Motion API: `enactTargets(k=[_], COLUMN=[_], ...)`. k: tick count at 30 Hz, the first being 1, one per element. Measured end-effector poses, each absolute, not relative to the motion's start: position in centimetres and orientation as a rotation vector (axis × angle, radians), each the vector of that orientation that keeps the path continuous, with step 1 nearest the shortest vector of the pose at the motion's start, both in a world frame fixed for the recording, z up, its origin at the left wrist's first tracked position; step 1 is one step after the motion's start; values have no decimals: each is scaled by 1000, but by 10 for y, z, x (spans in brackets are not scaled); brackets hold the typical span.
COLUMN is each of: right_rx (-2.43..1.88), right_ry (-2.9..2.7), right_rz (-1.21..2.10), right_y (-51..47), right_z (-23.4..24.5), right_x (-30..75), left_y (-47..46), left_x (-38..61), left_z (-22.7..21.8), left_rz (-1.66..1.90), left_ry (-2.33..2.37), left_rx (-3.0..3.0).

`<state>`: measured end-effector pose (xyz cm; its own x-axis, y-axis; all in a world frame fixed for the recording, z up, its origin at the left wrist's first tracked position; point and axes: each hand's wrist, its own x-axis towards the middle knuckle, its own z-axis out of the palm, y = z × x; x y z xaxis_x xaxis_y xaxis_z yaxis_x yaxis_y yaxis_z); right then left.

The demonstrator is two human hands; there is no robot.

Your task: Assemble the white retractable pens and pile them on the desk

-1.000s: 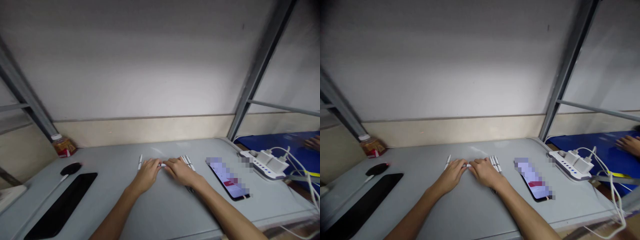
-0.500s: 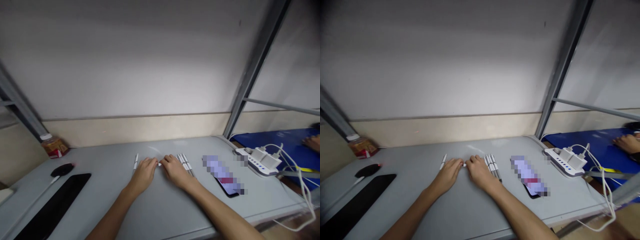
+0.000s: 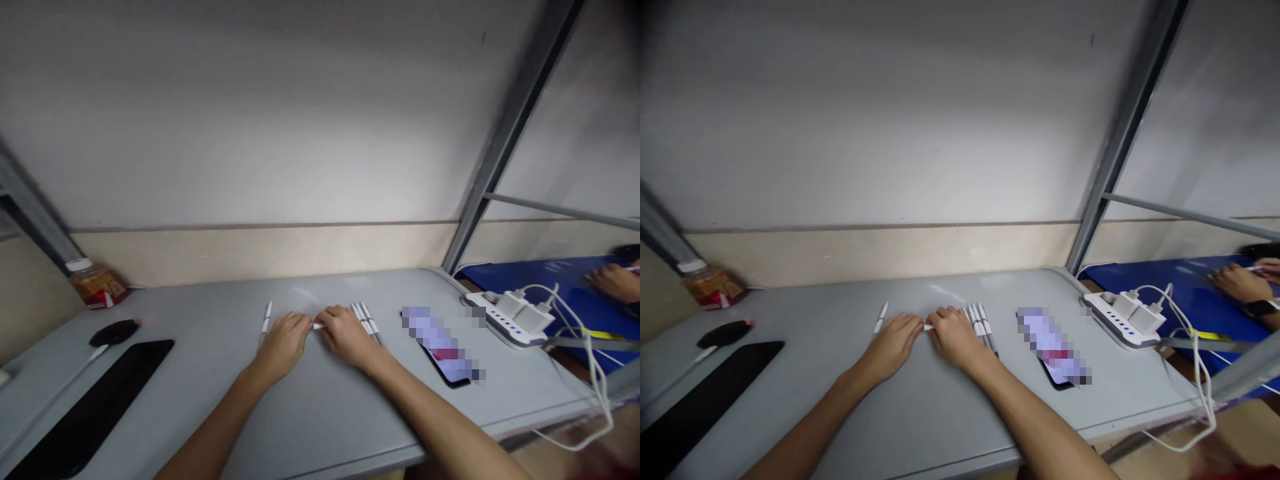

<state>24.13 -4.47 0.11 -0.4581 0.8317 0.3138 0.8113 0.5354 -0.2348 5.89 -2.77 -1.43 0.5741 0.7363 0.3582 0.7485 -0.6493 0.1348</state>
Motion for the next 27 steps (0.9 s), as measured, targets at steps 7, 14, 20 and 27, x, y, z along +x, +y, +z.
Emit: enactTargets(k=[7,14,20,27], right_rx=[-1261,-1241,-1146,-1133], right_ry=[-2289,-2196,-1928,-1766], right_rz=[35,53,333,545], right_y=[-41,-33,-24,-13], right_z=[-1,-2,0,-4], right_x=[245,254,263,275], left_y=[-32,-31,-25,-19], left_x=[61,57,51,48], left_z=[-9,-7,-3,-5], left_rz=[-683,-871,-1061,-1045], left_ry=[-1353,-1316,-1432,-1499], left_rx=[-2820,-2914,-2892,-2855])
